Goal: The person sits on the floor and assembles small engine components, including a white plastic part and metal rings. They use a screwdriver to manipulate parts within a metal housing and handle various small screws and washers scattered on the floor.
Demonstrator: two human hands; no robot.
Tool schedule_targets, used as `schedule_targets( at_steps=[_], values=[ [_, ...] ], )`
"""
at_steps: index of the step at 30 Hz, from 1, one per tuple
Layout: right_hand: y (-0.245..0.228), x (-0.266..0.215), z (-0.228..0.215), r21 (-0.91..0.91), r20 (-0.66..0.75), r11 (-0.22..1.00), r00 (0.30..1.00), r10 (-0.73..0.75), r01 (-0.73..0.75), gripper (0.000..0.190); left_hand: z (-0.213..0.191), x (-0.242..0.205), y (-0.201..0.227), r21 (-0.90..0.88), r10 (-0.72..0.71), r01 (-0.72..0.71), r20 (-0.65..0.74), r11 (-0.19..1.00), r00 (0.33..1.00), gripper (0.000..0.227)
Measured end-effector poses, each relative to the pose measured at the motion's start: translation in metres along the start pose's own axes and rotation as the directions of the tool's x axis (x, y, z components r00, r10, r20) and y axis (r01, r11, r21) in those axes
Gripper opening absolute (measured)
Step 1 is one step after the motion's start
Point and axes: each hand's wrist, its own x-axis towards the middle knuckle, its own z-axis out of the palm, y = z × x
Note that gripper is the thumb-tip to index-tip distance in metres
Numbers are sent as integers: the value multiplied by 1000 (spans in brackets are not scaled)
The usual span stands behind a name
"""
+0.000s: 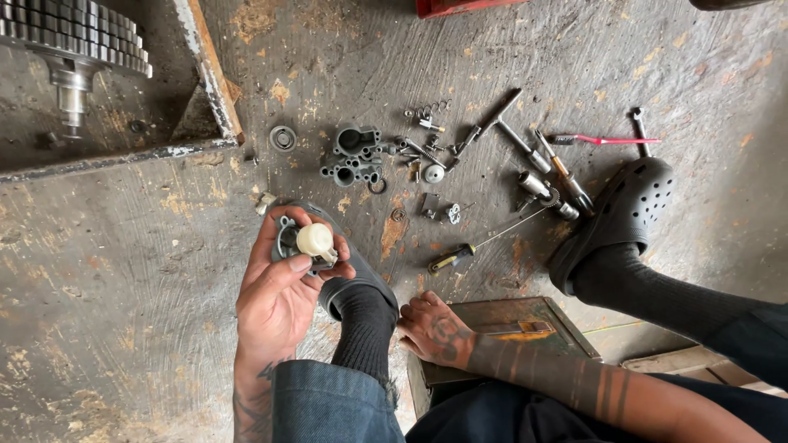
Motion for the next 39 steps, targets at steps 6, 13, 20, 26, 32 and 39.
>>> schedule_targets(
  at_steps=[6,13,20,26,32,39],
  values=[
    [8,9,-24,-16,-14,996,996,-87,87,7,-1,0,-2,2,-6,6,0,1000,1000,43],
    [44,47,-95,79,-432,996,902,-13,52,21,1,2,-4,-11,-4,4,6,1000,1000,42],
    [108,65,-151,-14,-647,964,738,194,-265,13,7,1,-2,16,-3,3,-9,1000,1000,43],
    [104,78,-171,73,-700,980,690,184,-187,14,-13,-2,0,119,78,-69,-77,991,994,39],
    [94,91,-152,143,-672,976,708,219,-166,21,-36,-14,7,117,130,-115,-131,987,983,39],
    [68,119,-153,218,-666,976,730,153,-6,61,-44,-17,10,115,152,-135,-152,984,977,39]
  ],
)
